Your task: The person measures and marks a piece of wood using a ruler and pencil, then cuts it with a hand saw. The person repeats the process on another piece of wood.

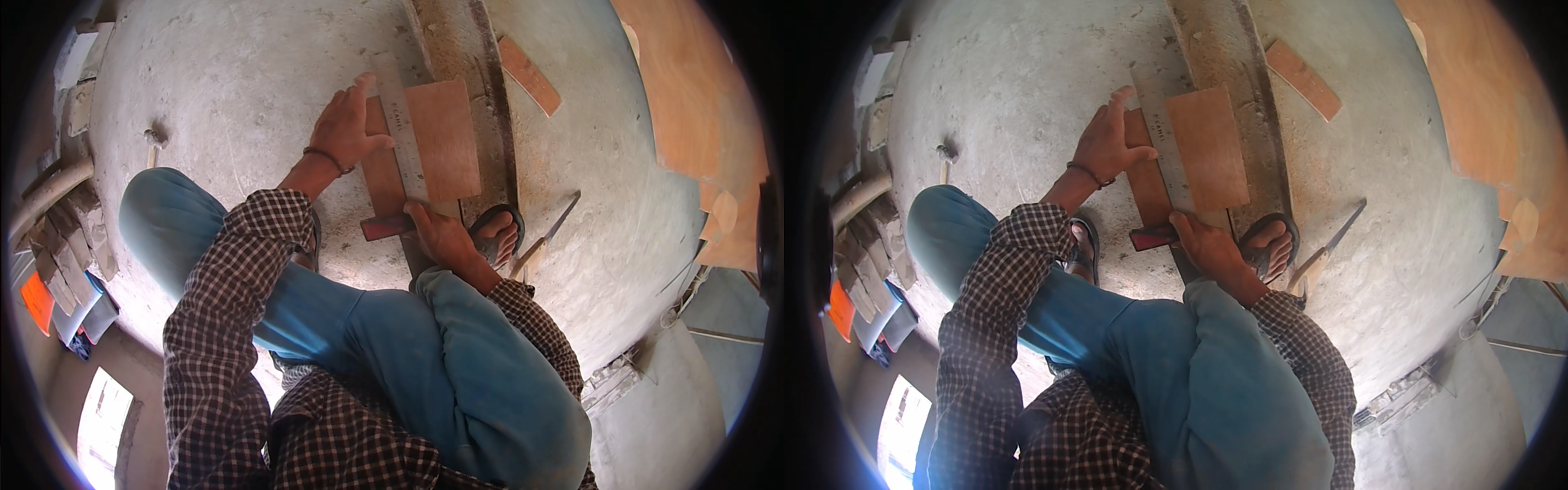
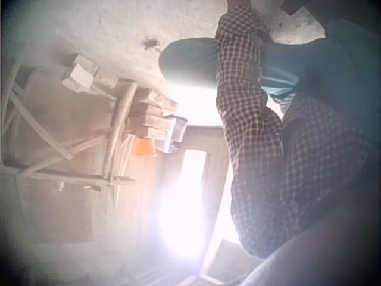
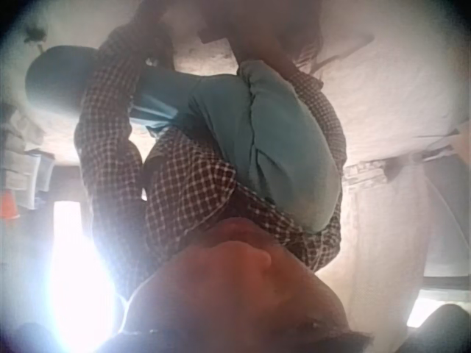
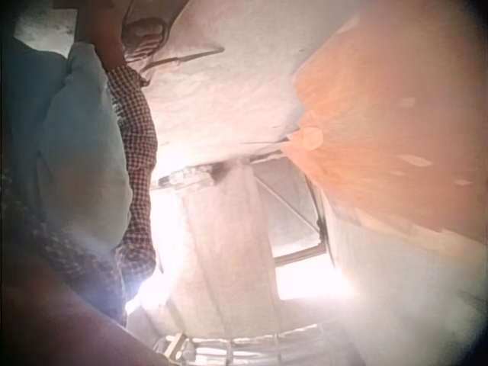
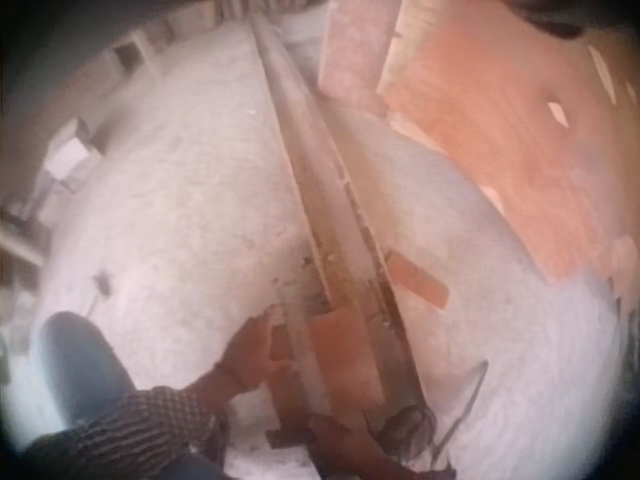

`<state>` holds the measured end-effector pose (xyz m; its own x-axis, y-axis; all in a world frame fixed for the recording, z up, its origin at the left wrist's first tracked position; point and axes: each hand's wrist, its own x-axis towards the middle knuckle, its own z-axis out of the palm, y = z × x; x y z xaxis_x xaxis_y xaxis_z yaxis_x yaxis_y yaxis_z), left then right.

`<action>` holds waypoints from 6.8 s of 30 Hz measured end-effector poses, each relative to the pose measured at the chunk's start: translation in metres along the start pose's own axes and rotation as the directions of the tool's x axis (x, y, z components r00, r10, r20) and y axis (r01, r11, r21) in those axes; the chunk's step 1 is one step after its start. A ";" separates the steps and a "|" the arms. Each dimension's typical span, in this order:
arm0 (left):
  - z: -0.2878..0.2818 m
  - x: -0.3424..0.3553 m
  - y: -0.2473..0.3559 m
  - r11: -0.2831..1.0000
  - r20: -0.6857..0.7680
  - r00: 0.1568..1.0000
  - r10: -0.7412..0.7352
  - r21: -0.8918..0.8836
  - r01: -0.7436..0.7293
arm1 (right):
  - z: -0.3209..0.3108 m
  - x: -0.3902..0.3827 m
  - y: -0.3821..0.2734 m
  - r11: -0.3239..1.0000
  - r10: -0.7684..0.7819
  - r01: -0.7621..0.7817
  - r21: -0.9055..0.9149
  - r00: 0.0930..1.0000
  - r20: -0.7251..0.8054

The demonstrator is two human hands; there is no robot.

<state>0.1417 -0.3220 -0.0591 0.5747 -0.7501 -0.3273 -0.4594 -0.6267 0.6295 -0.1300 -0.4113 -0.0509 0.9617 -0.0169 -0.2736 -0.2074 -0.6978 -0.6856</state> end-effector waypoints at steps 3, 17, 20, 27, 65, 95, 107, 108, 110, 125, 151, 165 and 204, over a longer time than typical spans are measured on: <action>0.002 -0.001 -0.001 1.000 -0.004 1.000 -0.014 0.023 0.015 | 0.000 0.000 0.001 1.000 0.001 -0.001 -0.003 1.000 0.012; 0.003 -0.001 -0.002 0.999 0.017 1.000 0.022 0.027 -0.023 | 0.002 -0.001 0.002 1.000 -0.017 0.017 -0.011 1.000 0.005; 0.003 -0.001 -0.002 1.000 0.026 1.000 0.010 0.015 -0.010 | 0.000 0.000 0.000 1.000 -0.009 0.010 -0.013 1.000 0.011; 0.005 -0.001 -0.006 0.999 0.016 0.999 0.035 0.006 -0.035 | 0.000 0.000 0.000 1.000 0.003 -0.003 -0.009 1.000 0.030; -0.013 0.045 -0.005 0.994 0.122 0.986 -0.112 0.008 0.112 | -0.007 0.006 -0.007 0.997 0.050 -0.047 0.053 0.997 -0.054; -0.012 0.040 0.002 0.992 0.064 0.997 -0.035 0.121 0.027 | -0.066 0.113 0.017 0.824 0.333 0.098 0.558 0.714 -0.616; -0.012 0.039 -0.004 0.984 0.049 0.999 0.008 0.176 -0.016 | -0.058 0.117 0.007 0.942 0.191 0.040 0.334 0.753 -0.630; -0.011 0.038 -0.003 0.983 0.048 0.999 0.006 0.181 -0.015 | -0.058 0.118 0.007 0.945 0.175 0.053 0.322 0.750 -0.637; -0.011 0.038 -0.003 0.982 0.042 0.999 0.006 0.189 -0.014 | -0.059 0.117 0.006 0.949 0.163 0.057 0.310 0.752 -0.639; -0.017 0.042 0.004 0.974 0.163 0.984 -0.070 0.225 0.032 | -0.060 0.069 0.000 0.969 0.146 -0.012 0.245 0.831 -0.536; 0.004 0.041 -0.016 0.911 0.161 0.966 -0.200 -0.332 0.244 | -0.074 -0.011 0.006 0.745 0.661 -0.639 0.190 0.671 -0.335; 0.010 0.012 -0.034 0.810 -0.289 0.919 -0.269 -0.584 0.054 | -0.064 0.025 0.043 0.729 0.682 -0.604 0.322 0.674 -0.283; 0.034 0.045 -0.077 0.984 -0.367 0.916 -0.165 0.006 0.180 | -0.009 0.025 -0.017 0.950 0.299 -0.296 0.100 0.954 -0.013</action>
<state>0.1795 -0.3145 -0.1463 0.8505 -0.5055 -0.1455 -0.3525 -0.7530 0.5557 -0.1008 -0.4062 -0.0401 0.8581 -0.2338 -0.4571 -0.4995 -0.5863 -0.6378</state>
